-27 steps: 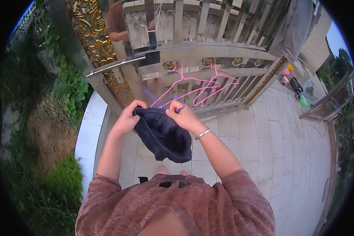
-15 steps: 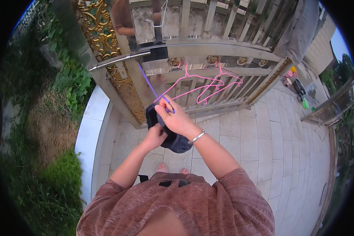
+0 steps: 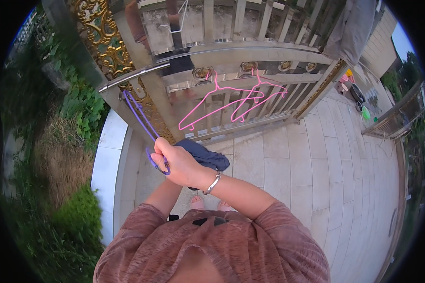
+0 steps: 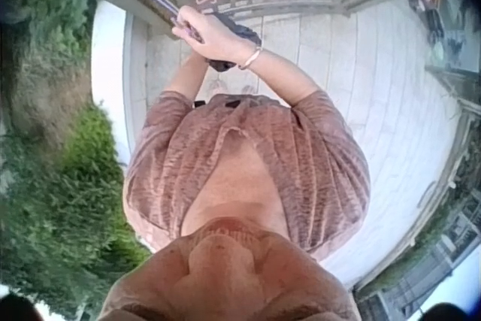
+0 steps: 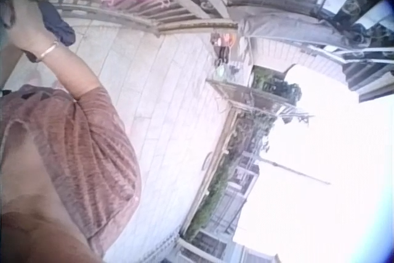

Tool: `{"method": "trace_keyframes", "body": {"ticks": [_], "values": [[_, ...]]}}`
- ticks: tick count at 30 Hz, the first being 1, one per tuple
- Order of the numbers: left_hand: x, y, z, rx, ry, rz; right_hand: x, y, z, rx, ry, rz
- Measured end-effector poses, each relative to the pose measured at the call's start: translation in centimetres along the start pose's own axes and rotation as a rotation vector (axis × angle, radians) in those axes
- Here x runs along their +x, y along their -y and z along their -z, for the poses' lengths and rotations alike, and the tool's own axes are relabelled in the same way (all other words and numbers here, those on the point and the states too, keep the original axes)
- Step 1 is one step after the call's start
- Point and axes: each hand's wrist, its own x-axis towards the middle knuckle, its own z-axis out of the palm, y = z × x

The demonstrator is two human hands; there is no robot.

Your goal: The person removes a pair of shorts from a hanger, washes them by hand in a basin of water on a patio, and wrings them out. They then place the shorts back onto a hanger and hang them on a metal gate.

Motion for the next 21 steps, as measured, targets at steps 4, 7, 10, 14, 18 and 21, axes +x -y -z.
{"method": "trace_keyframes", "body": {"ticks": [4,7,10,14,18,21], "values": [[-1.8,-1.0,0.2,-0.259,0.038,0.196,0.1,-2.1,0.7,-0.257,-0.249,0.132],[-0.5,3.6,0.2,-0.418,0.127,0.275,0.6,-4.7,2.5,-0.626,-0.453,0.262],[-3.2,-2.8,-1.2,-0.531,0.029,0.248,-1.4,-9.5,7.0,-0.958,-0.523,0.141],[-3.1,-3.1,0.5,-0.573,-0.224,0.065,-4.7,-13.0,9.6,-1.032,-0.599,-0.031],[-1.5,-3.2,0.1,-0.498,-0.535,-0.182,-6.5,-11.3,8.2,-0.626,-0.593,-0.513],[-1.3,-3.5,-1.9,-0.520,-0.567,-0.281,-6.9,-9.6,6.2,-0.278,-0.490,-0.653]]}}
